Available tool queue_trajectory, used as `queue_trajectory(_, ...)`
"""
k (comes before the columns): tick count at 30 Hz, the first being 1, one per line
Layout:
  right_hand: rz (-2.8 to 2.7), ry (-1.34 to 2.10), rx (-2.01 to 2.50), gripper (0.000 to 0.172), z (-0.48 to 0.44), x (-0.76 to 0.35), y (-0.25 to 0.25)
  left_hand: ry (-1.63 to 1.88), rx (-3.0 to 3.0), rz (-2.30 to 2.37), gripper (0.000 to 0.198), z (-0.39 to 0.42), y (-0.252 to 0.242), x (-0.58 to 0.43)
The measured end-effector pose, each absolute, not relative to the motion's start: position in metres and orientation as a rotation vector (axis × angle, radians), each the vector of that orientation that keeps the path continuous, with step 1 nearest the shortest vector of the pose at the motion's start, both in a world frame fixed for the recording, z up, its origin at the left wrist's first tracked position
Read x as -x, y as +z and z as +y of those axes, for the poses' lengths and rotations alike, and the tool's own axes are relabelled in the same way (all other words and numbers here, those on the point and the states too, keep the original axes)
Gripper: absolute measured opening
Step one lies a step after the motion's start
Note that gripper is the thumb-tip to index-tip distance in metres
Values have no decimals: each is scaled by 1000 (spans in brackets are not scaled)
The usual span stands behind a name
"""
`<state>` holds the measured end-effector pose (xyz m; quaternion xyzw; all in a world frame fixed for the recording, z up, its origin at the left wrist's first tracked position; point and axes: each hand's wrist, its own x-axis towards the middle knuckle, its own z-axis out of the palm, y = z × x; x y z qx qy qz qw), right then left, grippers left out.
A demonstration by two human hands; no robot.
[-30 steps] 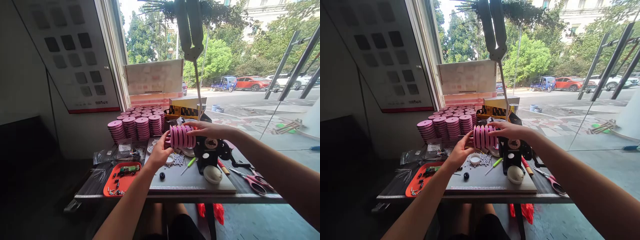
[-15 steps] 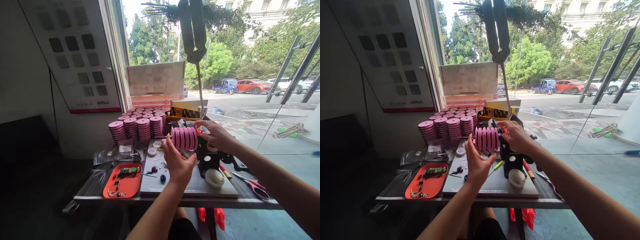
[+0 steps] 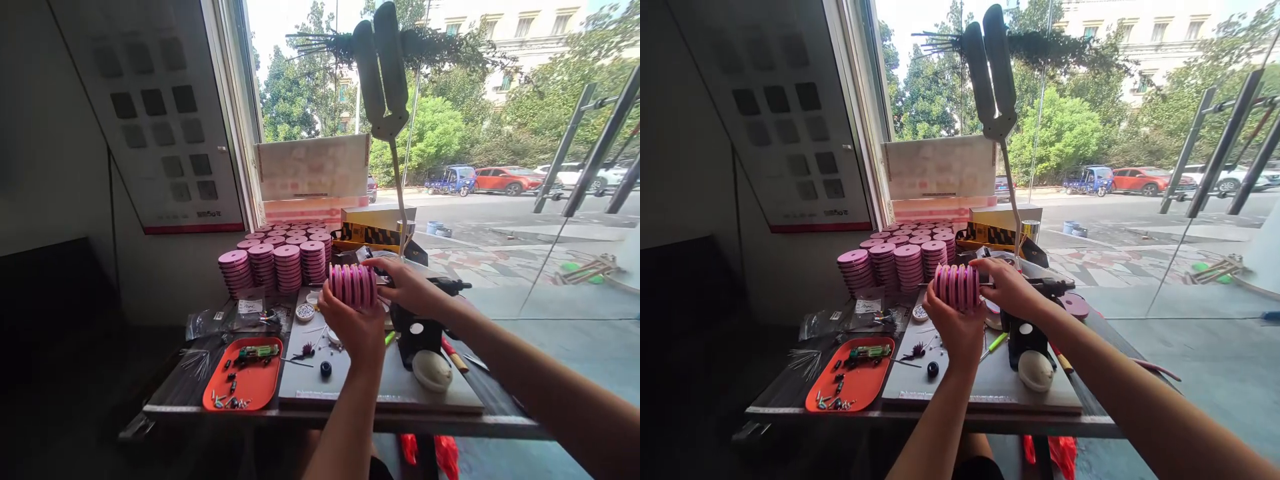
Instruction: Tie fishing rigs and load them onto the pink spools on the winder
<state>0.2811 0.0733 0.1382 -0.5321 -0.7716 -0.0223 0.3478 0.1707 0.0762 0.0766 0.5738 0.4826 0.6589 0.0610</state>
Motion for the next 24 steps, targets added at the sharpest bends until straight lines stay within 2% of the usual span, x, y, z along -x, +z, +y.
queue_trajectory(11,-2026,-45,1394,43,76,-274,139,1956,-1807,1355,90,81,71,-151)
queue_trajectory(18,-2006,-57,1392,42,77,-281,136,1906,-1845,1098,67,75,75,-139)
queue_trajectory(24,-1990,-47,1379,39,71,-303,135,1801,-1868,938,67,70,73,-146)
